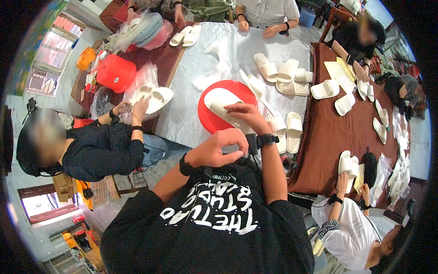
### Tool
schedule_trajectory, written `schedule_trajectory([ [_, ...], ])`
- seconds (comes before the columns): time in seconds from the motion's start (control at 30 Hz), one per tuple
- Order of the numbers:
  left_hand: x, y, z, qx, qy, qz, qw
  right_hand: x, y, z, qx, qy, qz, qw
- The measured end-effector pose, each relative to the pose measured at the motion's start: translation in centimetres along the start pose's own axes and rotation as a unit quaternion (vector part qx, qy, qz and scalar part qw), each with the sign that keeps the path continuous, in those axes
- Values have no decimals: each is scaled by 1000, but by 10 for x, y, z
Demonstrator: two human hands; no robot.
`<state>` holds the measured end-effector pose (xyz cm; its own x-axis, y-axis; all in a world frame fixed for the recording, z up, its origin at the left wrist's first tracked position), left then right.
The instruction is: Assembling white sandals by manually attaching straps to soles.
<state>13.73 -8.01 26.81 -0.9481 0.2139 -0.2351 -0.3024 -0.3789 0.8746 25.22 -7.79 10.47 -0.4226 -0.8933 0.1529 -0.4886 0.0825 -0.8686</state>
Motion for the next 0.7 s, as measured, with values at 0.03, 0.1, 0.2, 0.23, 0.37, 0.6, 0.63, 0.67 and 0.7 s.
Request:
schedule_trajectory([
  [0.03, -2, 5, -2, 5, 5, -16, 1000, 0, -3, -3, -4, -30, 26, 999],
  [0.1, -10, 26, 4, -37, 26, -78, 996, 3, -4, -6, 4, -50, 44, 998],
  [0.2, -17, 32, 18, -62, 56, -124, 989, 4, -10, -14, 54, -107, 68, 990],
  [0.23, -20, 25, 23, -45, 65, -110, 991, 6, -11, -18, 96, -142, 75, 982],
  [0.37, -27, -4, 38, -54, 104, -108, 987, 3, 6, -3, 215, -101, 110, 965],
  [0.6, -24, -58, 34, -36, 154, 59, 986, 7, 8, -12, 102, -76, 36, 991],
  [0.63, -22, -61, 34, -35, 155, 61, 985, 7, 11, -11, 101, -77, 34, 991],
  [0.67, -19, -66, 36, -27, 162, 79, 983, 6, 14, -6, 92, -61, 33, 993],
  [0.7, -15, -73, 37, -18, 169, 96, 981, 6, 18, -1, 83, -45, 31, 995],
])
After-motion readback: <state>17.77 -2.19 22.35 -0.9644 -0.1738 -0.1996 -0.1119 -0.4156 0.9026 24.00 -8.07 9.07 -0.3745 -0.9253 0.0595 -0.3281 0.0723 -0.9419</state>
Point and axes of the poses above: each hand's wrist, its own x-axis away from the middle knuckle, its own z-axis out of the back of the hand, y = z × x, the point moved 10 cm from there along -x, towards the middle knuckle, and after that the axes turned 15 degrees about -x, right-handed, at the moved point
